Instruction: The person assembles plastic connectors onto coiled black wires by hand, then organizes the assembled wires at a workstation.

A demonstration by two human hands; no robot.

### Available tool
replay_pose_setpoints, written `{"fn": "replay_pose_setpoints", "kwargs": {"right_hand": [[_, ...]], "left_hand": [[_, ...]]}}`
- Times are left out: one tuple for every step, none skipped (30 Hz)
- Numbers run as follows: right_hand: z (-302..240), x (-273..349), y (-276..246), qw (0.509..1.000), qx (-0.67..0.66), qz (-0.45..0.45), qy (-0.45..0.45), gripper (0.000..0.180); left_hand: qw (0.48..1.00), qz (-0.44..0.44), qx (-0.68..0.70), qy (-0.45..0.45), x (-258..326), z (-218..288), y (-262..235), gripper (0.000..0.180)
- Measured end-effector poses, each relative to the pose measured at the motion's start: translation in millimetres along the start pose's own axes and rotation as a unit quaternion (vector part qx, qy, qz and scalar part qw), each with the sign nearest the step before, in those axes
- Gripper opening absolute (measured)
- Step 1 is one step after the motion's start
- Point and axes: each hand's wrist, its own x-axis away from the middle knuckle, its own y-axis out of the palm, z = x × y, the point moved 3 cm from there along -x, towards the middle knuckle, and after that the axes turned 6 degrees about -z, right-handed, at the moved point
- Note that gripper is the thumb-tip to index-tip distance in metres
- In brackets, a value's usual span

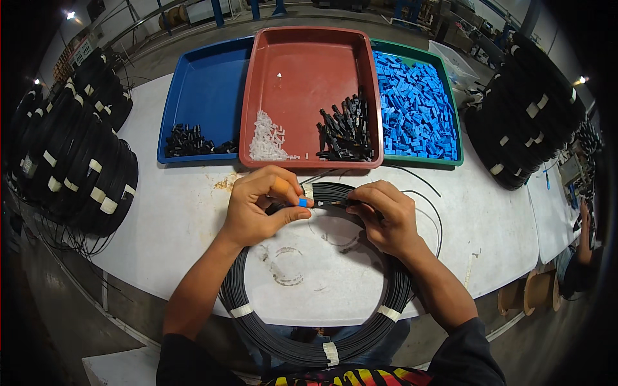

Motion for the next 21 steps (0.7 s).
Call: {"fn": "replay_pose_setpoints", "kwargs": {"right_hand": [[0.3, 0.3, 0.6, 1.000, 0.000, 0.000, 0.001, 0.025], [0.9, 1.0, 1.2, 1.000, -0.014, 0.003, -0.001, 0.025], [1.3, 1.8, 1.4, 1.000, -0.029, 0.007, -0.003, 0.026], [1.7, 1.9, 1.8, 1.000, -0.029, 0.007, -0.002, 0.026], [1.6, 1.9, 2.2, 1.000, -0.027, 0.002, -0.007, 0.026], [1.4, 1.9, 2.6, 1.000, -0.024, -0.002, -0.012, 0.026], [1.2, 1.8, 2.4, 1.000, -0.024, -0.002, -0.011, 0.026], [0.7, 1.7, 2.4, 1.000, -0.024, -0.004, -0.016, 0.026], [0.1, 1.5, 2.3, 0.999, -0.024, -0.007, -0.020, 0.026], [-0.1, 1.9, 2.2, 0.999, -0.025, -0.007, -0.019, 0.026], [-0.4, 1.9, 2.1, 0.999, -0.024, -0.011, -0.019, 0.026], [-0.8, 2.0, 2.1, 0.999, -0.024, -0.014, -0.019, 0.026], [-1.2, 1.7, 1.6, 0.999, -0.024, -0.014, -0.019, 0.026], [-1.8, 1.3, 1.1, 0.999, -0.018, -0.017, -0.024, 0.026], [-2.3, 1.3, 1.1, 0.999, -0.012, -0.021, -0.029, 0.026], [-1.9, 1.7, 1.3, 0.999, -0.012, -0.021, -0.029, 0.026], [-2.2, 2.2, 1.7, 0.999, 0.011, -0.019, -0.040, 0.026], [-2.6, 2.7, 2.0, 0.998, 0.034, -0.017, -0.052, 0.027], [-2.5, 2.8, 3.5, 0.998, 0.033, -0.017, -0.053, 0.027], [-3.8, 3.3, 5.5, 0.996, 0.042, -0.022, -0.070, 0.027], [-5.1, 3.3, 7.1, 0.995, 0.051, -0.028, -0.087, 0.028]], "left_hand": [[0.999, -0.026, -0.030, -0.002, -0.9, 3.3, 1.1, 0.020], [0.997, -0.052, -0.060, -0.003, -1.3, 5.5, 2.7, 0.020], [0.997, -0.053, -0.060, -0.004, -1.1, 6.9, 3.8, 0.020], [0.997, -0.047, -0.057, -0.020, -0.7, 6.9, 4.1, 0.019], [0.997, -0.042, -0.055, -0.037, -0.5, 6.0, 4.3, 0.018], [0.997, -0.042, -0.055, -0.037, -0.4, 3.7, 4.9, 0.018], [0.996, -0.040, -0.070, -0.024, -0.3, 1.3, 5.6, 0.022], [0.996, -0.038, -0.086, -0.010, -0.4, 0.4, 6.4, 0.027], [0.996, -0.038, -0.086, -0.010, 0.3, 1.0, 7.7, 0.027], [0.996, -0.023, -0.085, -0.032, 2.2, 0.5, 8.7, 0.031], [0.995, -0.007, -0.084, -0.054, 3.3, -0.2, 9.1, 0.036], [0.995, -0.007, -0.084, -0.055, 2.7, -0.3, 9.4, 0.036], [0.995, -0.014, -0.093, -0.044, 1.4, 0.6, 9.3, 0.039], [0.994, -0.020, -0.102, -0.033, 0.6, 1.9, 9.5, 0.041], [0.994, -0.020, -0.102, -0.033, 0.1, 3.4, 9.5, 0.041], [0.991, -0.028, -0.125, -0.026, -1.0, 5.3, 10.3, 0.041], [0.988, -0.036, -0.148, -0.019, -1.4, 6.4, 11.1, 0.041], [0.988, -0.036, -0.148, -0.019, -1.0, 6.0, 10.6, 0.041], [0.985, -0.050, -0.167, -0.015, -0.2, 6.3, 9.7, 0.042], [0.980, -0.064, -0.187, -0.011, 0.3, 6.6, 9.4, 0.044], [0.980, -0.064, -0.187, -0.011, 0.1, 7.0, 9.2, 0.044]]}}
